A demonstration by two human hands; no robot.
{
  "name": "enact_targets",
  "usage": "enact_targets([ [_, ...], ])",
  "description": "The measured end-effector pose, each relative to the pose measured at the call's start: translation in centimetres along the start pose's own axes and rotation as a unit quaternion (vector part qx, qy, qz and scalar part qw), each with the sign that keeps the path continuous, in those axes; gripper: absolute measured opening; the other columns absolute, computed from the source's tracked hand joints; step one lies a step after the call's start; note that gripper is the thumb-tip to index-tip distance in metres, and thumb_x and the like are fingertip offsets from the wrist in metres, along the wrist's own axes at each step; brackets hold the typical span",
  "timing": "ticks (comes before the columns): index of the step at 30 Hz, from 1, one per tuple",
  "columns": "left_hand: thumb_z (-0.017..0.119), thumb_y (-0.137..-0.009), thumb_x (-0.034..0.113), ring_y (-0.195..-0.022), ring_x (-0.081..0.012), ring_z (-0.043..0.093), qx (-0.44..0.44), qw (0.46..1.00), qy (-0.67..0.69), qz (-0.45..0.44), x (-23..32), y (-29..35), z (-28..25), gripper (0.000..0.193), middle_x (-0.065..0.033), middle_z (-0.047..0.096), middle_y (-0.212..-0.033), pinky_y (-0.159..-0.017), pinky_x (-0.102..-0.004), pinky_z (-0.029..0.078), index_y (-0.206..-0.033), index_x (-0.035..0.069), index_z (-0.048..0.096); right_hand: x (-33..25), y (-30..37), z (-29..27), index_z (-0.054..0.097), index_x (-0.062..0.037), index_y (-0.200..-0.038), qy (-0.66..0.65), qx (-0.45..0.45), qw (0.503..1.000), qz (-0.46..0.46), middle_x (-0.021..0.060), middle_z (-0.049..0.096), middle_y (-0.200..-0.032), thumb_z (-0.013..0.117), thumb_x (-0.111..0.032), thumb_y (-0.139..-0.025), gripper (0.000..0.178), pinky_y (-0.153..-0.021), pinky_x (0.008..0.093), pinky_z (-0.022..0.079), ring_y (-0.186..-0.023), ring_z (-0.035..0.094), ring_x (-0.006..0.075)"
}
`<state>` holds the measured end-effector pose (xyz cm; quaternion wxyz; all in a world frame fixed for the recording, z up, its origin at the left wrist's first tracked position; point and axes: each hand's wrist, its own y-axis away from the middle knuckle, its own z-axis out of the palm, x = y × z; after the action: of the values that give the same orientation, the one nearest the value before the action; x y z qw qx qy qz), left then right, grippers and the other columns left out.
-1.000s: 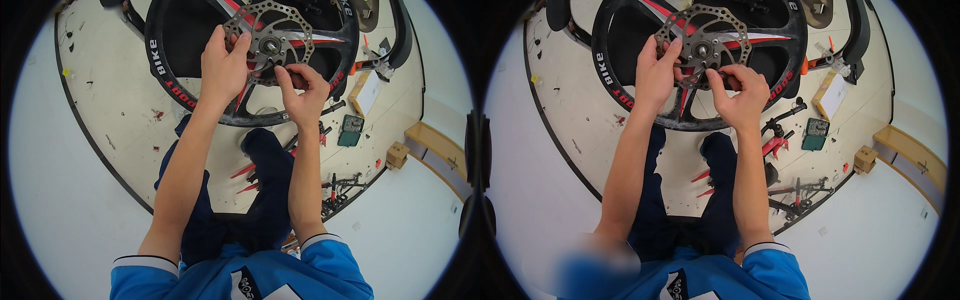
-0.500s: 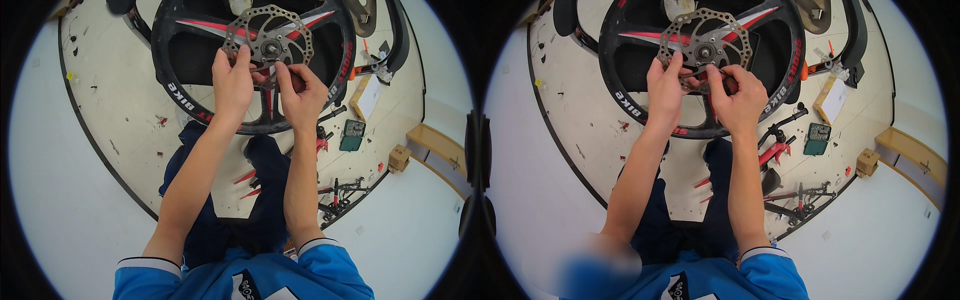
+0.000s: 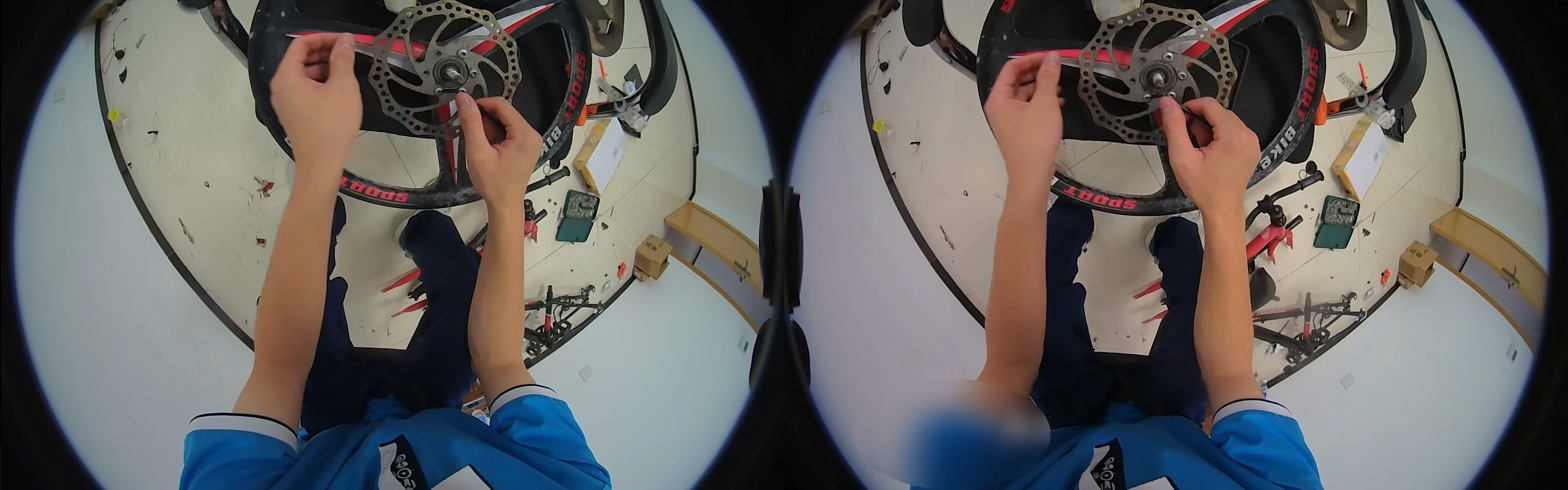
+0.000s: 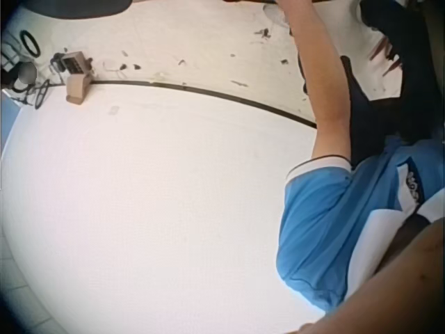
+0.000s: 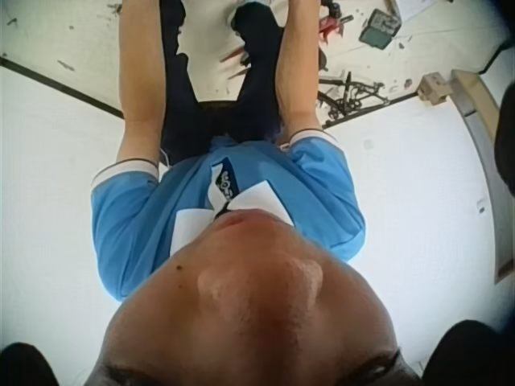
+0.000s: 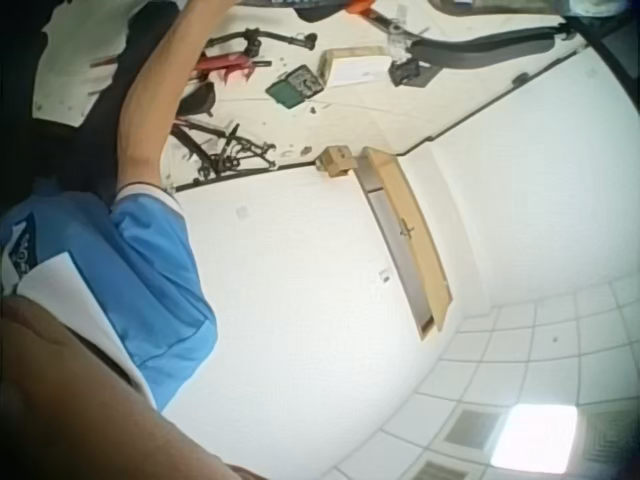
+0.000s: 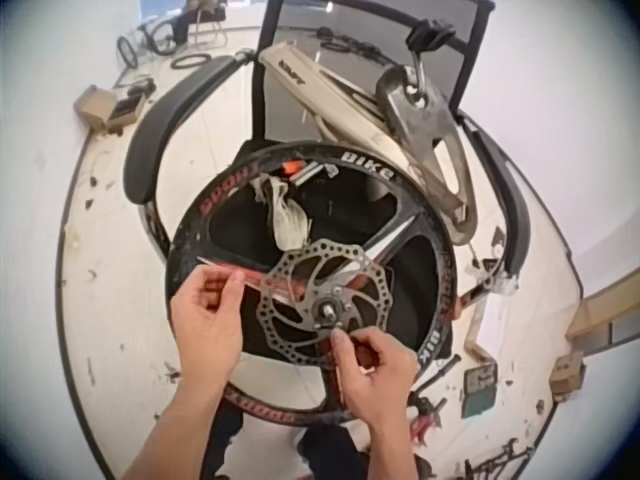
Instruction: The person uses an Allen key to tighten bolts on a bicycle wheel's disc brake rotor. They rotate the wheel and adjust the rotor while working in a workshop environment.
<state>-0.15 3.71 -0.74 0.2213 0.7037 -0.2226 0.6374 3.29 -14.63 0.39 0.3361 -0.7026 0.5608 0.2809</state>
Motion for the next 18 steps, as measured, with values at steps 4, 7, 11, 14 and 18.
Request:
enact_targets([
  [4, 0.083, -0.085, 0.007, -0.071, -0.0077, 0.063, 0.011, 0.968, 0.0, 0.25, 0.4, -0.4, -0.6, 0.015, -0.0024, 0.068, -0.083, -0.063, -0.0204, 0.05, -0.092, 0.001, 0.072, 0.2, 0.1, 0.1, 0.071, -0.0026, -0.079, -0.023, 0.001, 1.0, 0.005, 0.003, 0.053, -0.057, 0.08, -0.029, -0.085, 0.028, -0.049, 0.0266, 0.034, -0.05, 0.044, 0.011],
  [7, 0.092, -0.069, -0.001, -0.066, -0.0111, 0.061, 0.035, 0.881, -0.052, 0.469, 0.8, -0.5, -0.4, 0.026, -0.0029, 0.065, -0.075, -0.057, -0.0213, 0.047, -0.083, 0.002, 0.071, 0.4, 0.0, 0.3, 0.07, -0.0024, -0.079, -0.039, 0.01, 0.999, 0.004, 0.0025, 0.053, -0.057, 0.081, -0.028, -0.085, 0.028, -0.049, 0.0261, 0.034, -0.05, 0.043, 0.0099],
  [11, 0.096, -0.06, 0.003, -0.061, -0.0167, 0.055, 0.043, 0.848, -0.067, 0.524, 1.3, 0.8, -0.1, 0.032, -0.0016, 0.06, -0.07, -0.052, -0.0253, 0.042, -0.071, 0.007, 0.066, 0.1, 0.0, -0.1, 0.07, -0.002, -0.079, -0.031, 0.004, 0.999, 0.015, 0.0017, 0.051, -0.056, 0.08, -0.027, -0.085, 0.028, -0.049, 0.0259, 0.033, -0.051, 0.042, 0.0092],
  [14, 0.094, -0.062, 0.004, -0.059, -0.018, 0.053, 0.049, 0.846, -0.079, 0.524, 1.1, 0.6, 0.2, 0.031, -0.0001, 0.057, -0.068, -0.052, -0.0269, 0.041, -0.069, 0.009, 0.064, 0.1, -0.1, -0.2, 0.07, -0.002, -0.079, -0.03, 0.003, 0.999, 0.015, 0.0013, 0.05, -0.056, 0.08, -0.027, -0.085, 0.028, -0.049, 0.0261, 0.033, -0.051, 0.041, 0.009],
  [18, 0.091, -0.068, 0.005, -0.059, -0.0164, 0.055, 0.035, 0.88, -0.086, 0.465, 0.6, -0.1, 0.4, 0.024, 0.0004, 0.059, -0.07, -0.053, -0.0254, 0.041, -0.072, 0.008, 0.067, 0.4, 0.1, -0.1, 0.069, 0.0022, -0.083, -0.043, 0.002, 0.999, -0.023, -0.0082, 0.048, -0.059, 0.077, -0.02, -0.092, 0.025, -0.051, 0.0192, 0.025, -0.056, 0.036, -0.0003],
])
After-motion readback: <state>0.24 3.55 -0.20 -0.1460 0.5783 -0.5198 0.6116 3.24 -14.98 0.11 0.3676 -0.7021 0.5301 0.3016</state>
